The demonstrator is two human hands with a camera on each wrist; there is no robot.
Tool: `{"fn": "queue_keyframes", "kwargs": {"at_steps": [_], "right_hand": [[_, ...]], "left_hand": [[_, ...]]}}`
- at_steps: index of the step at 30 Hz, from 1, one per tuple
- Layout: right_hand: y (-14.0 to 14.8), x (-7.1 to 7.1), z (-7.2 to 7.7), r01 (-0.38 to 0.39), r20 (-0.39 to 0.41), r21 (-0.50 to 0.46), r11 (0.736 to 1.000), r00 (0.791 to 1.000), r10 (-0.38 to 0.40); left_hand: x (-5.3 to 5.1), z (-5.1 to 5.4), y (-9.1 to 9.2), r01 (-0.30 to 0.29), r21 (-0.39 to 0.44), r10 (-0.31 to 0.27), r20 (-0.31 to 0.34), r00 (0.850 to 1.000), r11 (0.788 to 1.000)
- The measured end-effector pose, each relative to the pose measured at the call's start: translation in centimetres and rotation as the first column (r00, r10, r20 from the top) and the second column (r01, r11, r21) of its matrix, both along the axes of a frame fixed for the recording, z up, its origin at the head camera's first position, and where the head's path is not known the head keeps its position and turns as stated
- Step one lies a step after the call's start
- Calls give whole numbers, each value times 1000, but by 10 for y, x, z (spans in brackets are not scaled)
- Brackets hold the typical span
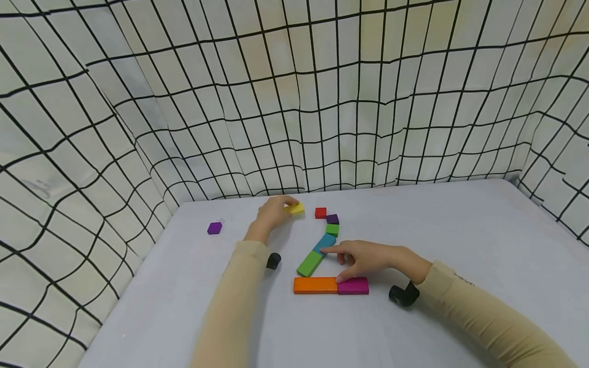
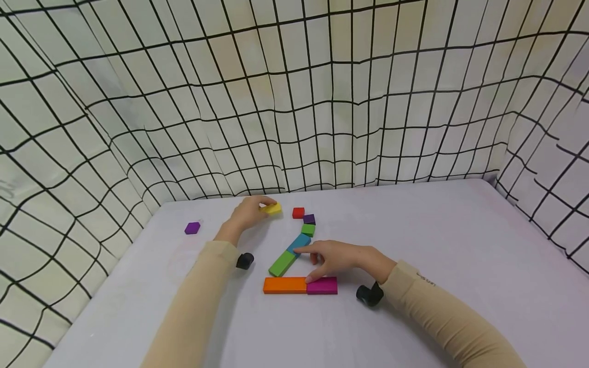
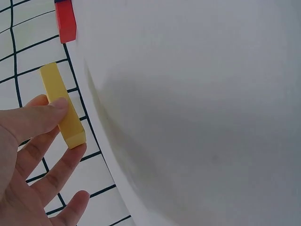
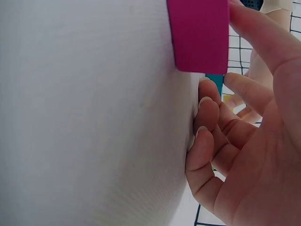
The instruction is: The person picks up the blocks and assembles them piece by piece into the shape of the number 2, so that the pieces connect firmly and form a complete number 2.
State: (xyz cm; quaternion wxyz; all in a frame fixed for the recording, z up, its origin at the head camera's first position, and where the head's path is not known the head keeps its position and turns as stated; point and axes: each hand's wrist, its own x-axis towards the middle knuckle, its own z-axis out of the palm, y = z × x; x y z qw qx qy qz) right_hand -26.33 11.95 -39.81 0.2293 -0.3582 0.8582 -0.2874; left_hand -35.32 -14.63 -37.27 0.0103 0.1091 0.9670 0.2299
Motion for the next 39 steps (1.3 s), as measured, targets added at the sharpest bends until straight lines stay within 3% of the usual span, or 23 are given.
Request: {"fn": "queue_keyframes", "kwargs": {"at_steps": [20,39], "right_hand": [[-1,2,-1,18,4,-5,1000,1000,-18],[-2,2,1,9,-8,1,1000,1000,-9]], "left_hand": [[-2,-7,19,-13,-13,14,76,997,1000],[-1,-6,24,0,-23,2,85,996,1000]]}}
